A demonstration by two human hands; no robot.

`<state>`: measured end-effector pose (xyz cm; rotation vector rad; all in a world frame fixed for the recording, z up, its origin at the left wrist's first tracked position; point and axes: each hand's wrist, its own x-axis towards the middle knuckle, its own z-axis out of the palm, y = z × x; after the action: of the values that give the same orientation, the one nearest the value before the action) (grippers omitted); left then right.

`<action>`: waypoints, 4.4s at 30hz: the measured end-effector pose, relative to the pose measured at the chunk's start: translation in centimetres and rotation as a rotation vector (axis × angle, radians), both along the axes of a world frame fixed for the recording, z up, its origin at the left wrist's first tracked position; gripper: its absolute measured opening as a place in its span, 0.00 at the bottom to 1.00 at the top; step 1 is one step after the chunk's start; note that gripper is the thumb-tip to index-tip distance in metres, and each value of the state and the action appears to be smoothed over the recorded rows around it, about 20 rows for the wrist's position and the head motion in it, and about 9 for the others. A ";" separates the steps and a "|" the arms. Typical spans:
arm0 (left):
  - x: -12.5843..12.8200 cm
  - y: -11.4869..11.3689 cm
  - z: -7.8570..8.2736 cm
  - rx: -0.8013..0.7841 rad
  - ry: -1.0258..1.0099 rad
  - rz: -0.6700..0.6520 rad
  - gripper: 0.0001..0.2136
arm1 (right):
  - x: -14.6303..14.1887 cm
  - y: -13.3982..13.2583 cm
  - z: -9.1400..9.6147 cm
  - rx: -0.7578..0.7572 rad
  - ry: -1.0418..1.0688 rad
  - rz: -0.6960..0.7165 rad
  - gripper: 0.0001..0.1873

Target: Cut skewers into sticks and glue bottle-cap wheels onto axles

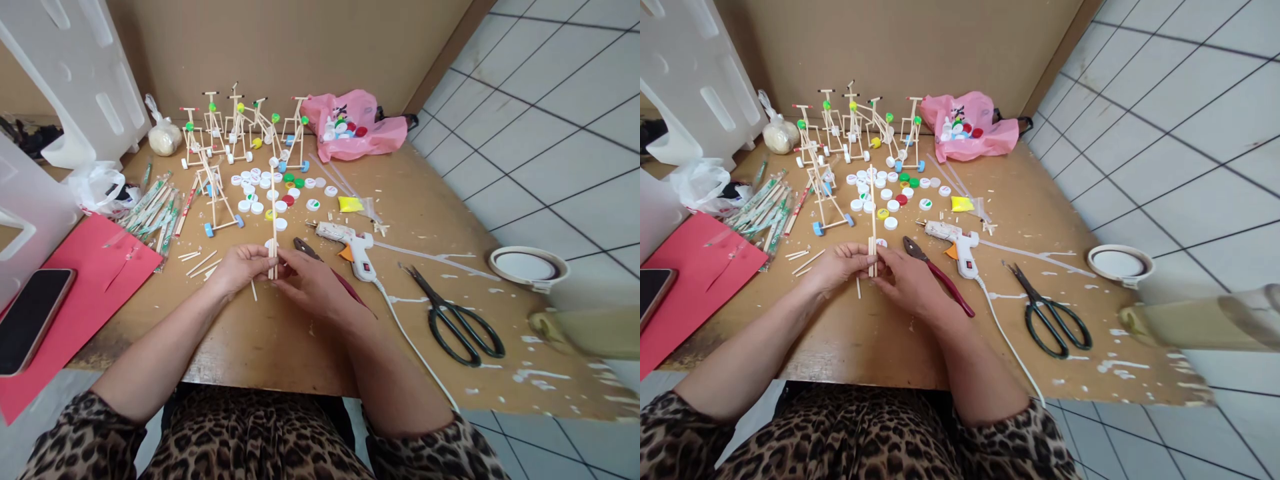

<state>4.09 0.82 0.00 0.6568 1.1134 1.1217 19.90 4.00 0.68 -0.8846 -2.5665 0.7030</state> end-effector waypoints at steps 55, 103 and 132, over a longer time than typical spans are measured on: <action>-1.6 -0.2 2.0 0.043 0.027 -0.030 0.09 | 0.3 0.1 -0.9 0.113 0.221 -0.016 0.38; -0.7 -0.3 0.5 0.024 0.042 -0.155 0.13 | -0.3 -0.5 -0.7 0.096 0.047 -0.052 0.32; -0.7 -0.1 1.0 -0.014 0.105 -0.082 0.13 | -0.5 -0.5 -1.4 0.150 0.033 -0.063 0.30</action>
<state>3.44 0.68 0.98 0.7515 1.1721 1.0179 19.39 3.46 -0.76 -0.8931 -2.5125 0.4951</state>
